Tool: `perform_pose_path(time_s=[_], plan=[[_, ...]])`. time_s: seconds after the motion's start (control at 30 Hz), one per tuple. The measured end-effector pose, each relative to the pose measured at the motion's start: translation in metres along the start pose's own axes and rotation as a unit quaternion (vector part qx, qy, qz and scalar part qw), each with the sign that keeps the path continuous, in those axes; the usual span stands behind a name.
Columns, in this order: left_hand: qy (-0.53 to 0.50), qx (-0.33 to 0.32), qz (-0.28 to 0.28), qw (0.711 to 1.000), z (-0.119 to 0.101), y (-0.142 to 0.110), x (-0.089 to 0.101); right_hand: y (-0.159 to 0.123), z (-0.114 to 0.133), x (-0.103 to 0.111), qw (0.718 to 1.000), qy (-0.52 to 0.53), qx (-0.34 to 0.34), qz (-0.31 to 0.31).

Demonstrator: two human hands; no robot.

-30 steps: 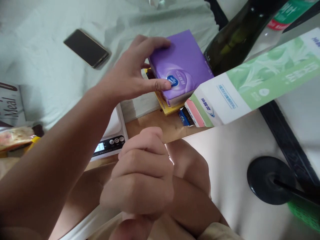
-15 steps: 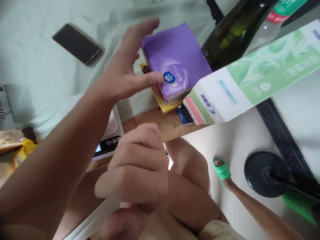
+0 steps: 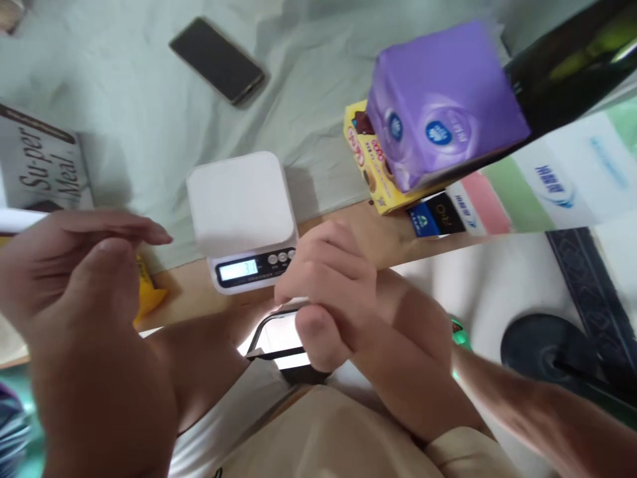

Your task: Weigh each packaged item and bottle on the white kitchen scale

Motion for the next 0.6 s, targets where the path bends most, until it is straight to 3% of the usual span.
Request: perform_pose_path(time_s=[0.13,0.27,0.43,0.53,0.6], plan=[[-0.023,-0.077,-0.041,0.996,0.024,0.01,0.041,0.009,0.015,-0.017,0.998,0.029,0.037,-0.04],[-0.169,-0.057,-0.131,0.975,0.019,0.018,0.067,0.025,0.03,-0.044,0.989,0.059,0.118,-0.071],[-0.193,-0.002,-0.135,0.972,0.011,0.012,0.097,0.063,0.054,-0.097,0.99,-0.006,0.122,0.074],[-0.223,0.011,-0.148,0.963,0.016,0.009,0.112,0.098,0.07,-0.137,0.977,-0.06,0.076,0.188],[-0.246,0.015,-0.129,0.961,0.019,0.009,0.118,0.12,0.077,-0.164,0.954,-0.104,0.025,0.28]])
Point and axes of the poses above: each hand's wrist, its own y-axis towards the middle knuckle, its own x-axis out of the back of the hand, z = x × y, the point moved 2 cm from there along y, towards the middle knuckle, and after that the axes turned 5 degrees about z, right-handed, at the moved point
